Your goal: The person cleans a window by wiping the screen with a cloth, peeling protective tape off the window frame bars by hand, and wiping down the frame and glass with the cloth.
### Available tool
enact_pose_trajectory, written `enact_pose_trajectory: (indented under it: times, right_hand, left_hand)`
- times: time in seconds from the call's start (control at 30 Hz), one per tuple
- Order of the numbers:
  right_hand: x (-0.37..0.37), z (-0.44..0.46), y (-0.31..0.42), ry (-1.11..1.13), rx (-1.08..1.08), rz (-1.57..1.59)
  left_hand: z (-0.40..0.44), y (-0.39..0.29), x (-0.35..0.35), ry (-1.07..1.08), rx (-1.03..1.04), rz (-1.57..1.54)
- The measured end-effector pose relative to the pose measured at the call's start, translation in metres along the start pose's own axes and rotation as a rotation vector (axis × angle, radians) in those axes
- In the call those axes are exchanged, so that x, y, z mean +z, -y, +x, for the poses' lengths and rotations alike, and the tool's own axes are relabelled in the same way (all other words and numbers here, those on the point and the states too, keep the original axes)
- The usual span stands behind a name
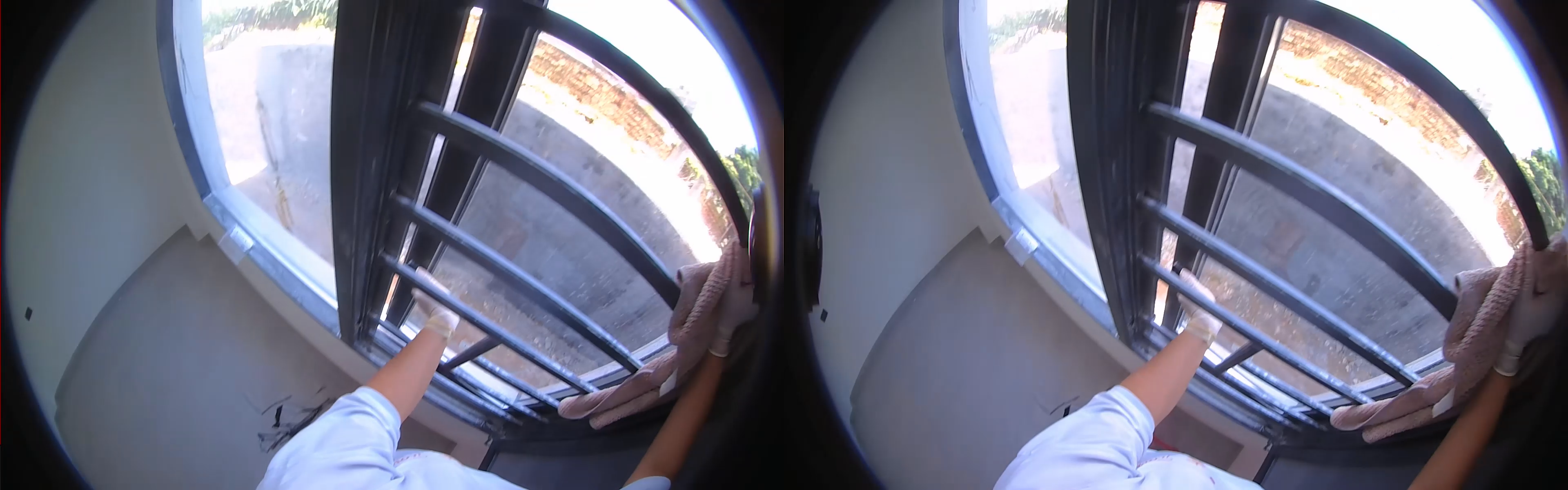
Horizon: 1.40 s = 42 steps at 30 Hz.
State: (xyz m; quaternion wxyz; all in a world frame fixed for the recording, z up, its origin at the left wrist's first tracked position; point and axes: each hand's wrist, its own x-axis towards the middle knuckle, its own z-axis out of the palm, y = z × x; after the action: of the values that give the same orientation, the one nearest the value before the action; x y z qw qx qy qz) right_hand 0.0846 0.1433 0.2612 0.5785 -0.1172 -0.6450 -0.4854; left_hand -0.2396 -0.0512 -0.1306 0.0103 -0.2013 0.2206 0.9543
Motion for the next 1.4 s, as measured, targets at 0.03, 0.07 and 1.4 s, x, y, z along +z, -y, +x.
enact_pose_trajectory:
  times: [0.03, 0.07, 1.4]
  right_hand:
    - [0.002, 0.000, -0.002, -0.009, 0.045, 0.040]
    - [0.003, 0.000, -0.003, -0.010, 0.085, 0.070]
    - [-0.087, 0.152, 0.209, 0.921, -0.244, 0.845]
  left_hand:
    - [-0.001, 0.000, 0.003, -0.072, 0.061, 0.114]
    - [0.001, 0.002, 0.004, -0.131, 0.116, 0.219]
    - [0.012, -0.057, 0.008, 0.687, 0.313, 1.672]
